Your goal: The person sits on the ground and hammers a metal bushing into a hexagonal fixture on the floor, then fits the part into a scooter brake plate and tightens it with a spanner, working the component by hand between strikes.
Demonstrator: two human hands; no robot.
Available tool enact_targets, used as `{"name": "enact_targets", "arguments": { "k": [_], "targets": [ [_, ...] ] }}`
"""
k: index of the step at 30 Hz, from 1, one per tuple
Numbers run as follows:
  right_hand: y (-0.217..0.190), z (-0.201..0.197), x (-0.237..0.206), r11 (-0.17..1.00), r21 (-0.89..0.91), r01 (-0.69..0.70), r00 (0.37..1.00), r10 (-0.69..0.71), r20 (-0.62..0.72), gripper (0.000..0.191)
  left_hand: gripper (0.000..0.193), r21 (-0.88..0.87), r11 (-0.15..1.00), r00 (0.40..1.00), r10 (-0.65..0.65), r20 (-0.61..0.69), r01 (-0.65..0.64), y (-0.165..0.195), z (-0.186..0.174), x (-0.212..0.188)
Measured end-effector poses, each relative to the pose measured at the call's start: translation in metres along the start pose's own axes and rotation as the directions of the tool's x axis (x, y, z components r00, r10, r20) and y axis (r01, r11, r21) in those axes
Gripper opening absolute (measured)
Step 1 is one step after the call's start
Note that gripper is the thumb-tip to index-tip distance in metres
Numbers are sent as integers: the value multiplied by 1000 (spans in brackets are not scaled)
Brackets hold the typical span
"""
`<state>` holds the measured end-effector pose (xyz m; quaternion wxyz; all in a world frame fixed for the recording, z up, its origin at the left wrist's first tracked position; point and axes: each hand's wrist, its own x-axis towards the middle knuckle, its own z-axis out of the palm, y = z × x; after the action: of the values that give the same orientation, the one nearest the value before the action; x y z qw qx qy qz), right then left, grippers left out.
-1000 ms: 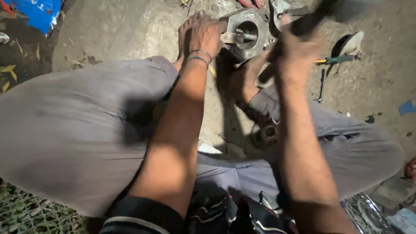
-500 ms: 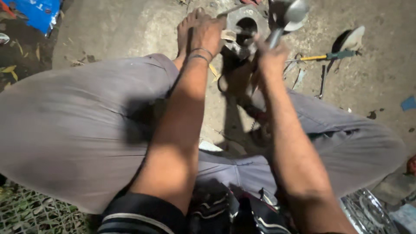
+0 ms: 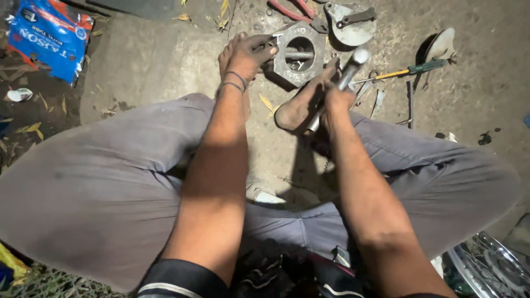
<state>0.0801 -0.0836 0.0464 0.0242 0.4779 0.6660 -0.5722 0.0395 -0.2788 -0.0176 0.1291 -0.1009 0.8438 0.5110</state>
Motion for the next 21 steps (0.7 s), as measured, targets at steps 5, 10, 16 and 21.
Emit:
{"name": "enact_targets", "arguments": {
  "k": [5, 10, 16, 21],
  "targets": [
    [3, -2, 2, 982, -122, -144, 989, 146, 9, 30, 40, 9, 986, 982, 166, -87, -166, 3, 0, -5],
    [5, 1, 10, 944, -328, -29, 999, 39, 25, 38, 42, -665, 708, 948, -21, 318, 239, -2, 5, 7],
    [16, -1, 21, 866, -493, 79, 997, -66, 43, 48, 26, 644, 688, 741, 614, -272, -333, -7, 5, 2],
    [24, -5, 29, 865, -458, 204, 979, -185, 86, 52, 33, -754, 610, 969, -184, 165, 244, -11, 12, 2]
  ]
}}
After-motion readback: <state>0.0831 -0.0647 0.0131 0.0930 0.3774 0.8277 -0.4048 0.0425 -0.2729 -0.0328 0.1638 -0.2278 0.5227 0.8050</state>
